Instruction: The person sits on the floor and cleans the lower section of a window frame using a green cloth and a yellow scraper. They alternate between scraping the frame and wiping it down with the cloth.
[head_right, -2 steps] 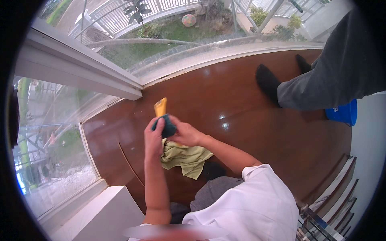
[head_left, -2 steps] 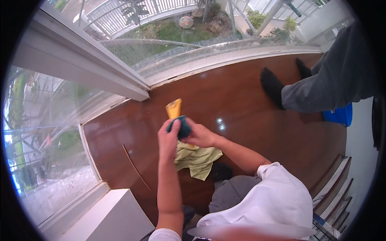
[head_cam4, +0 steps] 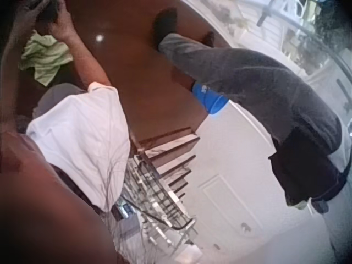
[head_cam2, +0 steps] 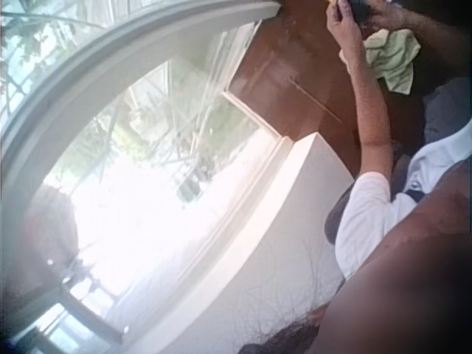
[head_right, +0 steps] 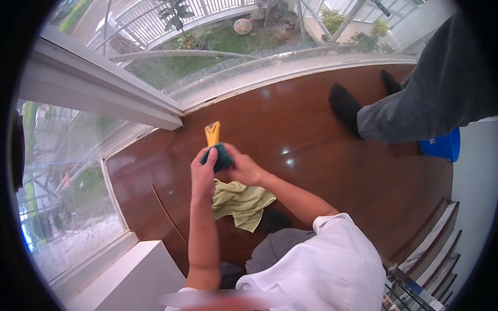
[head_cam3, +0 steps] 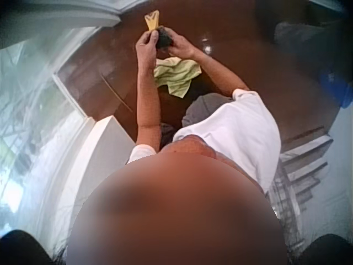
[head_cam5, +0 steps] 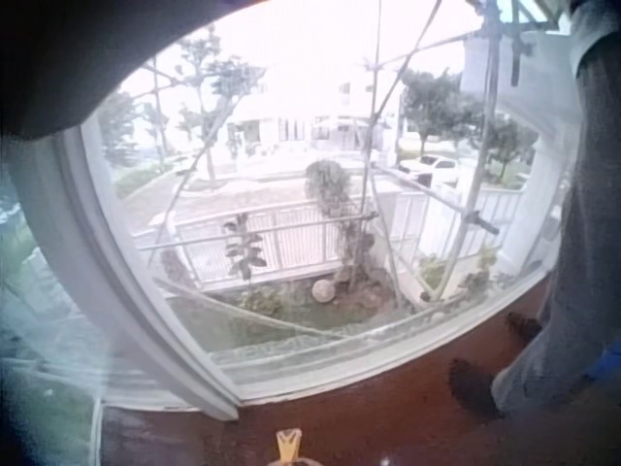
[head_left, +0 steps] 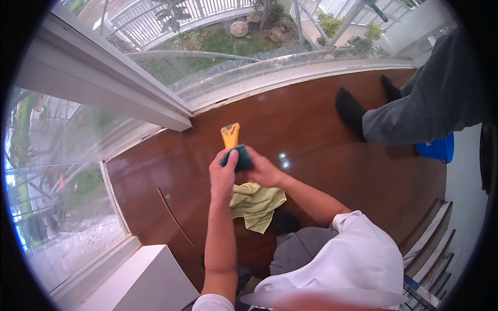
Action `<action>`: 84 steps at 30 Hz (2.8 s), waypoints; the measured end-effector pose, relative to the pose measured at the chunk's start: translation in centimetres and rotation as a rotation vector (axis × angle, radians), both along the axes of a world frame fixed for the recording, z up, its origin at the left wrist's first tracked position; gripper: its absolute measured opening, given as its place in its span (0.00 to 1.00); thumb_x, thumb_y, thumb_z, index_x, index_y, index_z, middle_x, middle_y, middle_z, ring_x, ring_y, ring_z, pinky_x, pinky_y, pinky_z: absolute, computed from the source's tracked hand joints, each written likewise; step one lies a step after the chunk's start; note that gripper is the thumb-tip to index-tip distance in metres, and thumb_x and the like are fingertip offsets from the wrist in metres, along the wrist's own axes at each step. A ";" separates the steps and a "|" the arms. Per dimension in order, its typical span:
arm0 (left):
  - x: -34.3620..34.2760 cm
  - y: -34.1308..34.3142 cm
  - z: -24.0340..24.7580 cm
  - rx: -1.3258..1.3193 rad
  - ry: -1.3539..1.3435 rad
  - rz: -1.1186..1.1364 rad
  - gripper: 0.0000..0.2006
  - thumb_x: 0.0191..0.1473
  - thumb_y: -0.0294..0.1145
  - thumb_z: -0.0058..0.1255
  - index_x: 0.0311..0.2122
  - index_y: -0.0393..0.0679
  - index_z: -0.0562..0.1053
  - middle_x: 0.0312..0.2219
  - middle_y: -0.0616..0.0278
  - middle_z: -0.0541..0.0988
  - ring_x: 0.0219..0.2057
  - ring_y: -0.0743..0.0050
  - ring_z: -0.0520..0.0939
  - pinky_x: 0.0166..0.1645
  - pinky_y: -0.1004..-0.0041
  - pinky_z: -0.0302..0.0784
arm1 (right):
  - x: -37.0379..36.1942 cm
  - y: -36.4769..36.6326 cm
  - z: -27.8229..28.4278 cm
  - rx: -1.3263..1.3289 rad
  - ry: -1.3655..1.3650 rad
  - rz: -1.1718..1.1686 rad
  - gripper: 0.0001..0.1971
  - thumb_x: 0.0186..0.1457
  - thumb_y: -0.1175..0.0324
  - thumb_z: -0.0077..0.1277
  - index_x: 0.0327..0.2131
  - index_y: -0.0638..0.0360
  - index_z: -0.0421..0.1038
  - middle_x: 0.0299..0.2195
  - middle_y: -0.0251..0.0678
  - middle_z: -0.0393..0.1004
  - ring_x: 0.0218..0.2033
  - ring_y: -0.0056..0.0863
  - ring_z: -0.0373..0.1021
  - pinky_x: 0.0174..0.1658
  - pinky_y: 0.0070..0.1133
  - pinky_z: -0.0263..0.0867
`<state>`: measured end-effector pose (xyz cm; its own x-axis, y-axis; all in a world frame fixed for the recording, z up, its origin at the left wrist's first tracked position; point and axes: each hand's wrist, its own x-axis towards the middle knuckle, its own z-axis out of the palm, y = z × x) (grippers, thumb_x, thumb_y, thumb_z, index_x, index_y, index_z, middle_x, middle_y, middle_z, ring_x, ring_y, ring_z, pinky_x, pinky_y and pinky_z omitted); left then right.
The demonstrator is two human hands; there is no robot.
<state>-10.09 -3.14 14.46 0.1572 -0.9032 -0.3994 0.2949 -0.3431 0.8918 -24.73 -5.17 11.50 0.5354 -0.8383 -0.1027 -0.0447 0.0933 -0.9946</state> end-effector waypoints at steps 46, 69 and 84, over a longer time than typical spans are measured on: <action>9.5 0.5 -13.8 -0.165 -1.354 0.262 0.12 0.51 0.24 0.45 0.42 0.39 0.70 0.37 0.56 0.71 0.33 0.64 0.73 0.33 0.71 0.70 | -18.9 -15.0 -8.8 -0.168 1.101 -0.909 0.20 0.61 0.54 0.35 0.56 0.36 0.56 0.45 0.41 0.71 0.43 0.47 0.68 0.43 0.36 0.64; 9.4 0.6 -13.7 -0.071 -1.334 0.251 0.12 0.51 0.25 0.46 0.42 0.39 0.70 0.38 0.57 0.71 0.35 0.64 0.73 0.34 0.72 0.71 | -19.7 -15.2 -8.9 -0.151 1.012 -0.865 0.20 0.61 0.54 0.35 0.56 0.38 0.58 0.41 0.46 0.73 0.41 0.49 0.69 0.42 0.36 0.64; 9.4 0.5 -13.6 -0.094 -1.360 0.250 0.12 0.51 0.26 0.45 0.42 0.40 0.70 0.38 0.56 0.71 0.37 0.61 0.73 0.37 0.69 0.71 | -19.8 -15.7 -7.9 -0.119 1.076 -0.830 0.19 0.60 0.55 0.35 0.55 0.41 0.59 0.40 0.49 0.72 0.41 0.53 0.68 0.42 0.37 0.64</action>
<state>-0.72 -2.64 0.87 0.5296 -0.8086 0.2564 -0.7715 -0.3335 0.5418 -44.53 -20.88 3.60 -0.4241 -0.9042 -0.0510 -0.7684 0.3891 -0.5081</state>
